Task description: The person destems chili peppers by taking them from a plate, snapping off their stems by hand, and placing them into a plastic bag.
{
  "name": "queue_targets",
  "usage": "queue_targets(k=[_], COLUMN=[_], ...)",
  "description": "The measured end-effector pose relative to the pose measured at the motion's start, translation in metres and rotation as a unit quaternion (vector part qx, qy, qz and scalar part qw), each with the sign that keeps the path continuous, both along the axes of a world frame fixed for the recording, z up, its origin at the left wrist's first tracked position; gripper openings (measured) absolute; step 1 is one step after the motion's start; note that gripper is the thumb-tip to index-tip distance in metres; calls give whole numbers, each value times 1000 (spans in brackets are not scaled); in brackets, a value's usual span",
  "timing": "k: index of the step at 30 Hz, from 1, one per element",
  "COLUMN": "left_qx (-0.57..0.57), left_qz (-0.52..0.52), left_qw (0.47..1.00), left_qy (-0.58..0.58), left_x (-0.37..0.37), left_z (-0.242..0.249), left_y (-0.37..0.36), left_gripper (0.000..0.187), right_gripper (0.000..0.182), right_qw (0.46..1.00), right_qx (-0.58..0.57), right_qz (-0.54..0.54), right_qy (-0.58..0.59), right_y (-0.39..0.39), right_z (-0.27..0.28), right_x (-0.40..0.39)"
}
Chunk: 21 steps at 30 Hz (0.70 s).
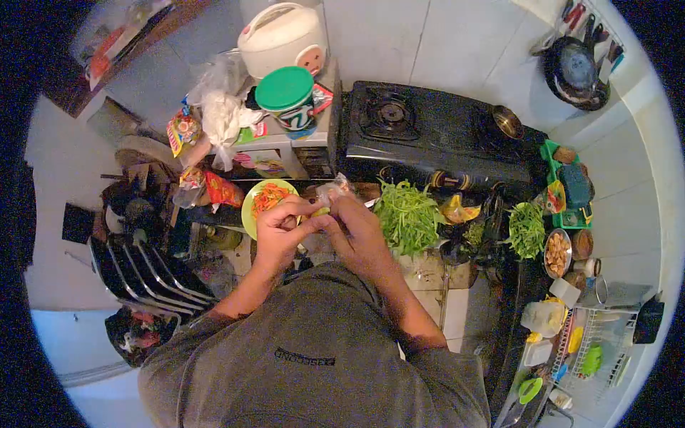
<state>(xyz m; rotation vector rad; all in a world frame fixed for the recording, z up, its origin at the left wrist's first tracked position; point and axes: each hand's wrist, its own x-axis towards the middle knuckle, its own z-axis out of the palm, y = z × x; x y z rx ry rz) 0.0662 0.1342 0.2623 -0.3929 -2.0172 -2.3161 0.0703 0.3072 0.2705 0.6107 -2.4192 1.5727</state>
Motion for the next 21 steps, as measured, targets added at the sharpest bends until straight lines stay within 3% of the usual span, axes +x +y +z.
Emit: queue_targets(k=[2, 5, 7, 11, 15, 21], left_qx=[11, -82, -29, -7, 30, 58], left_qz=[0, -2, -15, -22, -93, -139], left_qw=[1000, 996, 999, 1000, 995, 989], left_qy=[-2, 30, 43, 7, -6, -2], left_x=[-1, 0, 1, 5, 2, -1], left_z=[1, 7, 9, 13, 16, 15], left_y=[-16, -43, -56, -82, -107, -127], left_gripper=[21, 21, 21, 22, 25, 27], right_gripper=[14, 15, 16, 17, 16, 22], right_qw=[999, 996, 994, 995, 989, 988], right_qx=[-35, -46, -19, 24, 49, 62], right_qz=[19, 51, 65, 95, 132, 138], right_qy=[-20, -64, -87, -15, -46, 13], right_y=[-17, -35, -45, -64, -77, -88], right_z=[4, 12, 16, 27, 34, 14], right_x=[-1, -2, -2, -1, 2, 11])
